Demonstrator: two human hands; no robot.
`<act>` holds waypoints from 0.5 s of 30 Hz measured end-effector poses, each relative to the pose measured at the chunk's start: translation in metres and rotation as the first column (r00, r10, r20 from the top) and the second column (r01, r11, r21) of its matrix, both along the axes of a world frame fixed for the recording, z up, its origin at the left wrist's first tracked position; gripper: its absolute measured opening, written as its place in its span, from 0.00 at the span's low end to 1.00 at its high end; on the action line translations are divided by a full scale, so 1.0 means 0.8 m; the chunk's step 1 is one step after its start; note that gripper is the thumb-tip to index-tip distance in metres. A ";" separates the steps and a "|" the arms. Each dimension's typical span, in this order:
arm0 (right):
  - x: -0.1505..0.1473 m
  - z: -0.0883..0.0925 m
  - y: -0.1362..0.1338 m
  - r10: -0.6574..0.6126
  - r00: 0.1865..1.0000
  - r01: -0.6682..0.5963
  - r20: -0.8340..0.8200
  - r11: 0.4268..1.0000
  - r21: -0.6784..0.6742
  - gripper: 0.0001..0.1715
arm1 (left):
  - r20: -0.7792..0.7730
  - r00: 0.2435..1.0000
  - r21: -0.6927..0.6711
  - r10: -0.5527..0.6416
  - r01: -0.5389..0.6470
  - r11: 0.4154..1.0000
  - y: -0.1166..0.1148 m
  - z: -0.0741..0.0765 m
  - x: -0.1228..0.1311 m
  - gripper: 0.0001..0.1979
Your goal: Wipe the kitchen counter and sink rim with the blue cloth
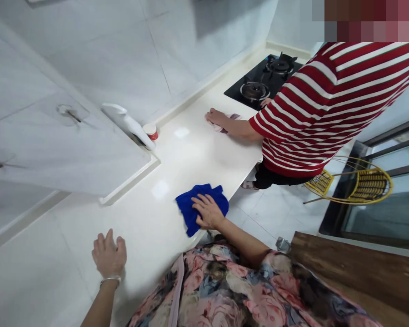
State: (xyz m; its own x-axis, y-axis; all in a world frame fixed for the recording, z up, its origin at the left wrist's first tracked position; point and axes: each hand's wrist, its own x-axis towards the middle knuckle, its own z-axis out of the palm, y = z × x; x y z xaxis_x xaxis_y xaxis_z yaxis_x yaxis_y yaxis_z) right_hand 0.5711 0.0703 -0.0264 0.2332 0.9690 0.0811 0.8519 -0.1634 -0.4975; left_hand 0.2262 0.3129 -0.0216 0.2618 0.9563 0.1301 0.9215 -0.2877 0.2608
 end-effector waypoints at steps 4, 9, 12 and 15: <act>0.078 0.001 -0.021 -0.213 0.969 0.216 0.122 0.976 -0.011 0.27 | 0.031 0.999 0.070 -0.040 0.038 0.997 -0.003 -0.004 -0.001 0.33; 0.166 -0.005 0.030 -0.490 0.840 0.497 0.233 0.867 0.035 0.35 | 0.046 0.998 0.072 -0.035 0.032 0.997 -0.002 -0.010 -0.007 0.32; 0.199 -0.008 0.085 -0.583 0.770 0.600 0.261 0.800 0.018 0.41 | 0.033 0.999 0.034 -0.011 0.010 0.999 0.002 -0.013 -0.012 0.32; 0.204 -0.003 0.145 -0.594 0.756 0.622 0.275 0.783 -0.016 0.42 | 0.033 0.999 0.019 -0.002 0.002 1.000 0.006 -0.015 -0.015 0.32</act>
